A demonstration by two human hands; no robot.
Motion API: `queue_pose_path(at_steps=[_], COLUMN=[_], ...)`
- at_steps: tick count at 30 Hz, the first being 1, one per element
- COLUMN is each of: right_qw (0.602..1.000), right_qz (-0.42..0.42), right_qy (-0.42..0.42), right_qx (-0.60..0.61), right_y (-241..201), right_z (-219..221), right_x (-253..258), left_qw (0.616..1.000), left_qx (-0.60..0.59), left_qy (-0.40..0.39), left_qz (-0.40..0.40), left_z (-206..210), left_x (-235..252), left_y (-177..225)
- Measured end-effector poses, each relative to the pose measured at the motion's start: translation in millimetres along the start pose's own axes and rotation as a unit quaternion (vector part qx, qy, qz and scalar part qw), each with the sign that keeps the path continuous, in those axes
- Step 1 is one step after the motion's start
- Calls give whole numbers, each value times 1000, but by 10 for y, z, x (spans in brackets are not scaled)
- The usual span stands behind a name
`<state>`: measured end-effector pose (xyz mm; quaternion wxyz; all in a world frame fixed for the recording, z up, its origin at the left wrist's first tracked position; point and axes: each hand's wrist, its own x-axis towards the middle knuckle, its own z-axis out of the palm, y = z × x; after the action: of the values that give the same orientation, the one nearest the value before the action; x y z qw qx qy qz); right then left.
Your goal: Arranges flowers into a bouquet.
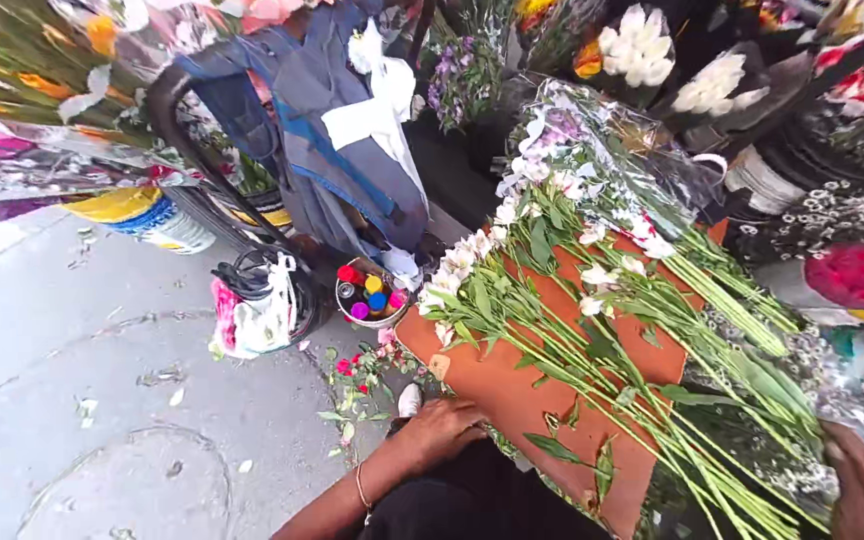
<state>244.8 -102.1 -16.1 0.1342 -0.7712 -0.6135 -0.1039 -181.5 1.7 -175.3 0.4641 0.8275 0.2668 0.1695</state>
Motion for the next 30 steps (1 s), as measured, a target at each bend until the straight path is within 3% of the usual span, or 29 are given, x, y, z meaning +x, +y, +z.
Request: queue_pose_path(at_steps=[4,8,12,16,20,24,30], right_qw=[997,984,968,965,961,955,959], right_qz=[-61,-91,-88,-124,-138,-124,-113], right_qy=[16,-6,-94,-141,-138,-129,-147], right_qx=[40,153,215,186,195,236,213], right_y=[-332,-815,-946,-820,-825,-899,-954], right_z=[308,670,1170,1558,1614,1587,1690], right_x=[598,941,686,293,211,302,290], left_qw=[996,994,993,991,971,924,905], left_qx=[24,23,-4,-28,-23,-76,-198], left_qy=[69,78,86,112,237,375,376], left_qz=[49,74,78,61,40,-6,-32], left_z=[131,174,198,199,45,-247,-371], left_x=[156,380,496,519,595,729,757], left_y=[33,34,-54,-212,-311,-431,-501])
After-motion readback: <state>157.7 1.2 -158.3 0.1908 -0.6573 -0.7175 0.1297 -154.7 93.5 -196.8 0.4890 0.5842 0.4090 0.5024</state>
